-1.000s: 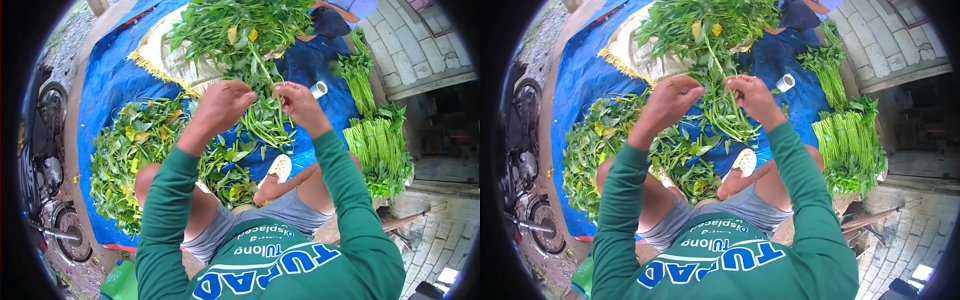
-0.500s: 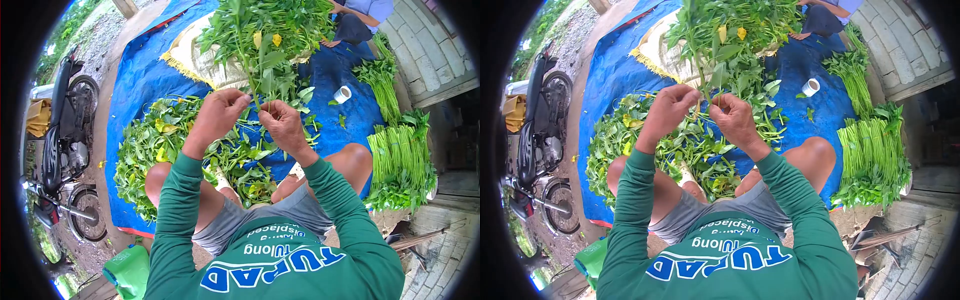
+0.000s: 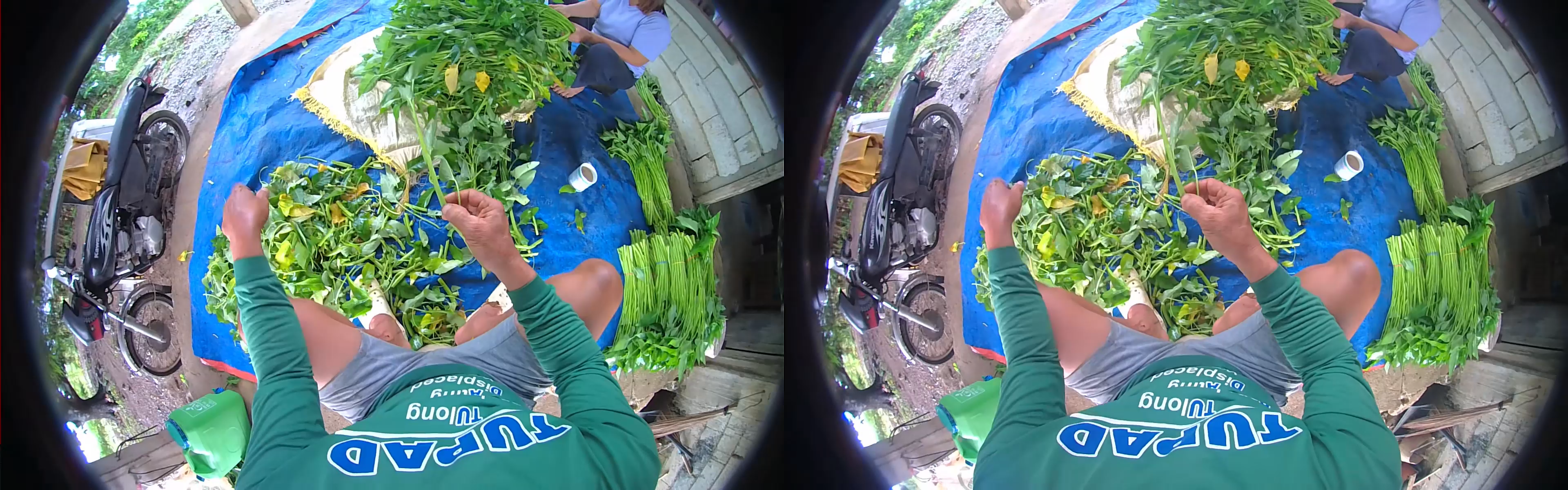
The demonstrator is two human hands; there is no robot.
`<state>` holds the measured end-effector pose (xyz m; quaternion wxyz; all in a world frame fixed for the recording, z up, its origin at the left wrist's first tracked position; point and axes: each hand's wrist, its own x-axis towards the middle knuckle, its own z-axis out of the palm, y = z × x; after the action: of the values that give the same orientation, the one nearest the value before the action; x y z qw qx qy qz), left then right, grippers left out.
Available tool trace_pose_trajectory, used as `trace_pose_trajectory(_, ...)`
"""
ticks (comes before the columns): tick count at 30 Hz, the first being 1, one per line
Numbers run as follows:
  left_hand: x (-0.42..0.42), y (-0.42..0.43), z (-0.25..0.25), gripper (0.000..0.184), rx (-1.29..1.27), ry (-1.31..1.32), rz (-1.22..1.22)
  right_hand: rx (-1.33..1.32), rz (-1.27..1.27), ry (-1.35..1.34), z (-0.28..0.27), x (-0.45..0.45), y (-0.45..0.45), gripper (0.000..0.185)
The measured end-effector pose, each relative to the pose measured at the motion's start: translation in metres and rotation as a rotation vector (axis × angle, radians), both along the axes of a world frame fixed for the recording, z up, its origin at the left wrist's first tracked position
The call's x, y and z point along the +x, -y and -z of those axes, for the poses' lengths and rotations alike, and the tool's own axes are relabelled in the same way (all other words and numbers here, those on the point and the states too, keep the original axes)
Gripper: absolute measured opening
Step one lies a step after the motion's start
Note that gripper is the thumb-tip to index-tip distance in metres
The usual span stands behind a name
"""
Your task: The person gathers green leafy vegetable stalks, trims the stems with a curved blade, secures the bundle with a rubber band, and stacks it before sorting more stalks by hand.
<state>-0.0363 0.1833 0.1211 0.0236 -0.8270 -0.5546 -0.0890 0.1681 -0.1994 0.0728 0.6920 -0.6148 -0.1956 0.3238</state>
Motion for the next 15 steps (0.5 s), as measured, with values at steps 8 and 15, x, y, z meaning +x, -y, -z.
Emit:
trace_pose_trajectory(8,0.068,0.153,-0.015,0.050,-1.062,0.575,0.495,-0.022,0.007,0.188,-0.012,-0.019,-0.026,0.016)
trace_pose_trajectory(15,0.106,0.178,-0.002,0.040,-1.101,0.859,0.709,-0.138,-0.019,0.358,-0.021,-0.017,-0.042,0.024)
